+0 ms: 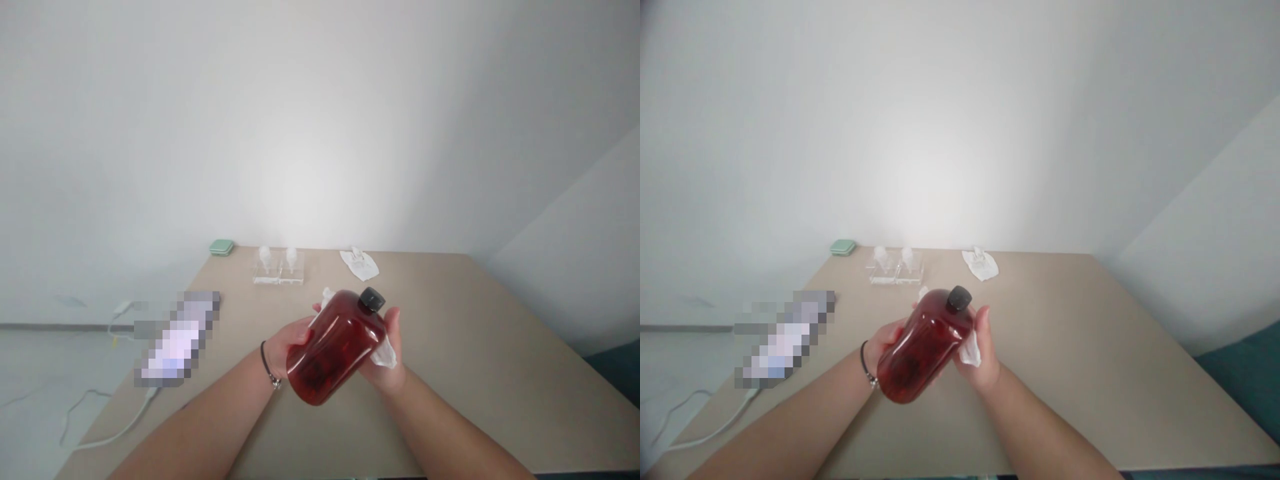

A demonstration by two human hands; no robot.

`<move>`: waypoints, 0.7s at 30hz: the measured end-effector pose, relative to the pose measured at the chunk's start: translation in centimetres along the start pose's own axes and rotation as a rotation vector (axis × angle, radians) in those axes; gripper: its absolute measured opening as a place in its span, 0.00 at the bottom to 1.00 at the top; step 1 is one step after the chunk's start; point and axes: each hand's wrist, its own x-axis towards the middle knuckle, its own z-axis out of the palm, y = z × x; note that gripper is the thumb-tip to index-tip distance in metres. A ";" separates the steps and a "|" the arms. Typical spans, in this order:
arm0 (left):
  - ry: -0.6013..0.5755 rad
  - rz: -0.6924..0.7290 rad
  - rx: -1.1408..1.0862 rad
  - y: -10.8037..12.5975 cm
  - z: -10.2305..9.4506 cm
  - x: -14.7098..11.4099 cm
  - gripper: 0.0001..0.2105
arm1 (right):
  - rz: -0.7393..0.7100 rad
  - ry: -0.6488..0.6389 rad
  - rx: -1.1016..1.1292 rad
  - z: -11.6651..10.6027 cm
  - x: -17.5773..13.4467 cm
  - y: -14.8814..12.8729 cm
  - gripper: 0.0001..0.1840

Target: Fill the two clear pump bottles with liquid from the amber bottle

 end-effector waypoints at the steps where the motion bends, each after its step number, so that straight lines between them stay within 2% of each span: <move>1: -0.013 -0.010 0.001 0.1 0.0 0.0 0.33 | 0.013 0.027 0.057 -0.2 0.1 -0.4 0.48; 5: -0.039 -0.057 0.027 0.5 0.0 -0.2 0.29 | 0.036 0.122 0.120 -1.3 0.5 -1.5 0.45; 8: -0.022 -0.112 0.050 0.8 0.1 -0.3 0.27 | 0.030 0.114 0.026 -2.2 0.8 -2.6 0.46; 10: -0.020 -0.146 0.082 1.0 0.2 -0.3 0.26 | -0.008 0.055 -0.068 -3.0 0.8 -3.5 0.47; 13: -0.015 -0.176 0.167 1.4 0.2 -0.3 0.23 | -0.083 -0.089 -0.295 -4.6 0.6 -4.8 0.50; 15: 0.014 -0.159 0.220 1.6 0.3 -0.2 0.21 | -0.162 -0.155 -0.525 -5.7 0.3 -5.4 0.49; 18: 0.072 -0.099 0.297 1.7 0.6 0.0 0.21 | -0.339 -0.220 -0.873 -6.5 0.0 -5.9 0.38; 21: 0.145 -0.062 0.378 1.7 0.9 0.2 0.19 | -0.477 -0.259 -1.099 -6.2 0.0 -6.2 0.26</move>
